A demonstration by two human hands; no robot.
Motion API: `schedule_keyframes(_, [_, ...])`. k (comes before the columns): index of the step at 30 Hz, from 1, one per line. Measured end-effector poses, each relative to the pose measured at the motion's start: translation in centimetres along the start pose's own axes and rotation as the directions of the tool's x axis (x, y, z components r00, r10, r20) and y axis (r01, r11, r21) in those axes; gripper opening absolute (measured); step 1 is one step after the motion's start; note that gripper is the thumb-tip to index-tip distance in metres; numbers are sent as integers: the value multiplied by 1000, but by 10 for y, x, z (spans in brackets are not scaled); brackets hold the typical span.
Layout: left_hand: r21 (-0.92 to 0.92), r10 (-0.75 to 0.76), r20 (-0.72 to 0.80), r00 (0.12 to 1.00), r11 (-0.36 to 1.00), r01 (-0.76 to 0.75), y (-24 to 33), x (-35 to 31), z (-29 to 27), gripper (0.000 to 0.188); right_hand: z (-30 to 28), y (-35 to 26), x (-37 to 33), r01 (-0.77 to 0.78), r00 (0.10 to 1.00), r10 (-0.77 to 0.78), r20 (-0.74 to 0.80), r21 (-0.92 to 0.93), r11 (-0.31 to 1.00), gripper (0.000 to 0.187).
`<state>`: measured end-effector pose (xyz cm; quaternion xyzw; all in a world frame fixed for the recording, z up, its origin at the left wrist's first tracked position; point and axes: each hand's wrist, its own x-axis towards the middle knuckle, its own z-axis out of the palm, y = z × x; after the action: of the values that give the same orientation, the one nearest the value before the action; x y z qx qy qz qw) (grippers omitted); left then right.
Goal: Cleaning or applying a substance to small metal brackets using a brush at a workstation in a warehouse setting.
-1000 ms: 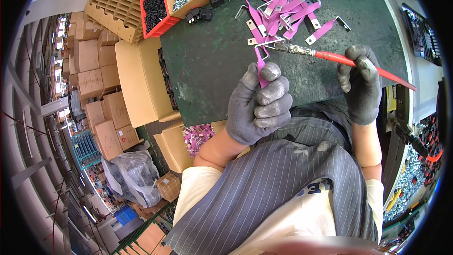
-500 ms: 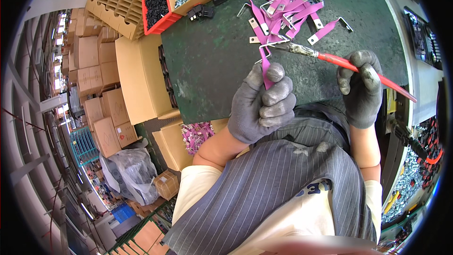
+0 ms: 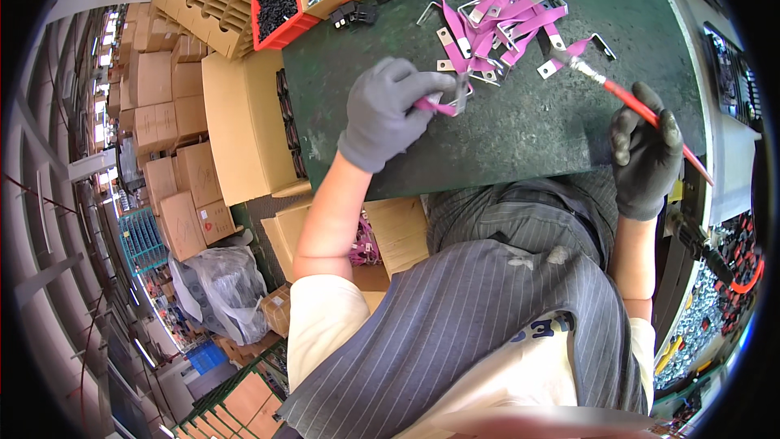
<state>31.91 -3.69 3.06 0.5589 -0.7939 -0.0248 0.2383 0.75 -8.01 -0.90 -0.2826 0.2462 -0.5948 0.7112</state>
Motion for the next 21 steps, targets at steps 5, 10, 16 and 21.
schedule_keyframes(5, [63,162,141,977,983,-172,-11,19,21,39,-6,8,-5,-74,997,75,23,-34,997,44])
schedule_keyframes(10, [37,148,200,968,987,-159,-16,12,28,44,-2,6,-3,-90,995,89,-40,-32,995,39])
schedule_keyframes(16, [-106,-31,-35,999,994,27,-20,13,33,44,2,11,-3,-146,988,147,-42,33,989,35])
schedule_keyframes(21, [42,21,246,969,999,-32,-22,23,24,42,2,10,-1,-173,985,173,5,87,981,32])
